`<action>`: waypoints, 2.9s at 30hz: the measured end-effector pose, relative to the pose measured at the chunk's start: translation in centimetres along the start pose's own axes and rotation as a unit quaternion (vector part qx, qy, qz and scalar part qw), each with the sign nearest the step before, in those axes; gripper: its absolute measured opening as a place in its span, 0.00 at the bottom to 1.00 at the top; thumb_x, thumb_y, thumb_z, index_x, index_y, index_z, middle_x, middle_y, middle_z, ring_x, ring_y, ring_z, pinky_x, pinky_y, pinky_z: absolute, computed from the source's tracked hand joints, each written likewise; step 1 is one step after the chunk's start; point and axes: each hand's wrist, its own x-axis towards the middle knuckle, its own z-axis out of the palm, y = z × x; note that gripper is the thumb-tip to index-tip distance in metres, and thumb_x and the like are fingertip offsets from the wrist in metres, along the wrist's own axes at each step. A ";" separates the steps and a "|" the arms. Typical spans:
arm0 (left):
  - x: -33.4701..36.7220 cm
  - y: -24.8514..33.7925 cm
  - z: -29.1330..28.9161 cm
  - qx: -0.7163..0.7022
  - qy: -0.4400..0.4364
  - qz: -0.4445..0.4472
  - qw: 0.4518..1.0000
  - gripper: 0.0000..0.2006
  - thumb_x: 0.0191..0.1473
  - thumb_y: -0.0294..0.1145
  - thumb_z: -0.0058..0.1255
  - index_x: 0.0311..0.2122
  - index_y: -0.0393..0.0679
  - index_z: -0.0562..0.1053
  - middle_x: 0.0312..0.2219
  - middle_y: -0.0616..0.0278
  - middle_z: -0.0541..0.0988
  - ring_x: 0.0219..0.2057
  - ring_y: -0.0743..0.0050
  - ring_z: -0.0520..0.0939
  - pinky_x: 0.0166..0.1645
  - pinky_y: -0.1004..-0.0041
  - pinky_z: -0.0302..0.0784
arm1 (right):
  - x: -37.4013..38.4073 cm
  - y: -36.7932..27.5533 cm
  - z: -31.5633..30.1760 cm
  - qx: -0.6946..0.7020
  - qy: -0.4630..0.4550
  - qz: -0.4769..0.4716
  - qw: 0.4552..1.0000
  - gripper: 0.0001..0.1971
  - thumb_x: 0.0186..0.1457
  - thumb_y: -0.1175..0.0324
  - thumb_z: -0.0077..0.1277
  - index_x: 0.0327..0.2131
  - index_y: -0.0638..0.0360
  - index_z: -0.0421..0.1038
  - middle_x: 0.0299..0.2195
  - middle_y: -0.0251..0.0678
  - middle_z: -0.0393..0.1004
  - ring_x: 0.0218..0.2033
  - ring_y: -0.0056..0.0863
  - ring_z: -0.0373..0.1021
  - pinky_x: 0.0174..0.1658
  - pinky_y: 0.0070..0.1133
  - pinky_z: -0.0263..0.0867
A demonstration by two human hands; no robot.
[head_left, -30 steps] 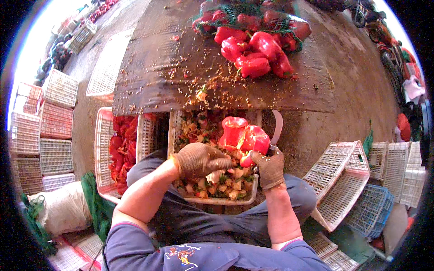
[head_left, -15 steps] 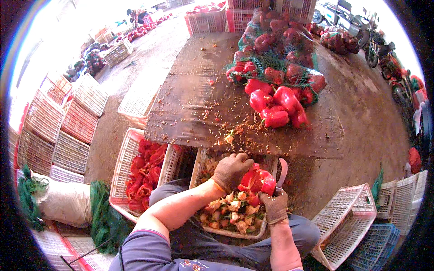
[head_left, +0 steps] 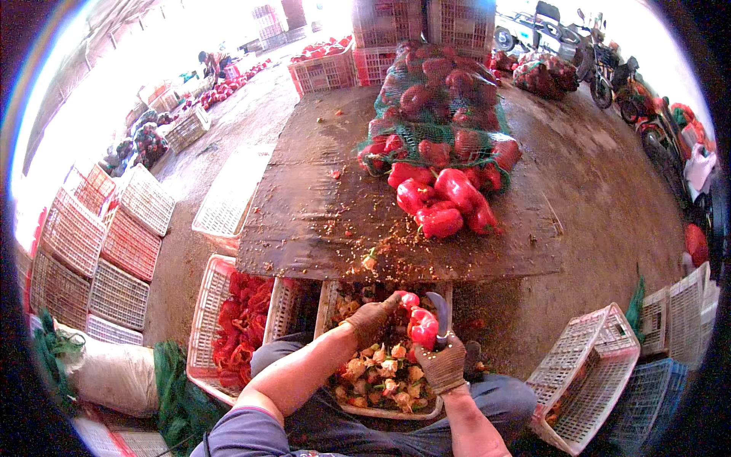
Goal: The person cuts open red bell peppers with a curved knife, removes the cores, and sorts the peppers and seeds into different crates. They handle the peppers one at a time, discarding the cores into a central container and placing the processed halves into a crate on the left.
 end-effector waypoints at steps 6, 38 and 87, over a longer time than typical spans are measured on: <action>-0.6 1.5 0.6 -0.139 -0.008 0.045 0.989 0.20 0.62 0.55 0.48 0.43 0.48 0.75 0.32 0.64 0.80 0.34 0.66 0.81 0.44 0.63 0.79 | -0.1 -2.3 0.9 -0.012 0.000 -0.095 0.995 0.24 0.43 0.66 0.68 0.46 0.54 0.74 0.34 0.41 0.81 0.35 0.39 0.79 0.39 0.29 0.74; -3.2 2.2 1.2 -0.071 -0.137 0.117 0.981 0.30 0.57 0.51 0.57 0.56 0.40 0.68 0.50 0.53 0.77 0.51 0.59 0.79 0.58 0.61 0.74 | 0.1 -0.5 0.5 0.028 -0.032 -0.109 0.993 0.24 0.42 0.68 0.69 0.46 0.58 0.74 0.36 0.41 0.79 0.37 0.38 0.78 0.40 0.29 0.74; -5.4 4.1 1.5 0.698 0.018 0.566 0.437 0.13 0.46 0.32 0.55 0.40 0.49 0.77 0.31 0.60 0.79 0.36 0.58 0.82 0.40 0.60 0.80 | 1.1 -1.3 -2.4 0.218 -0.087 0.233 0.944 0.15 0.42 0.70 0.61 0.37 0.61 0.78 0.30 0.28 0.79 0.29 0.18 0.73 0.32 0.20 0.70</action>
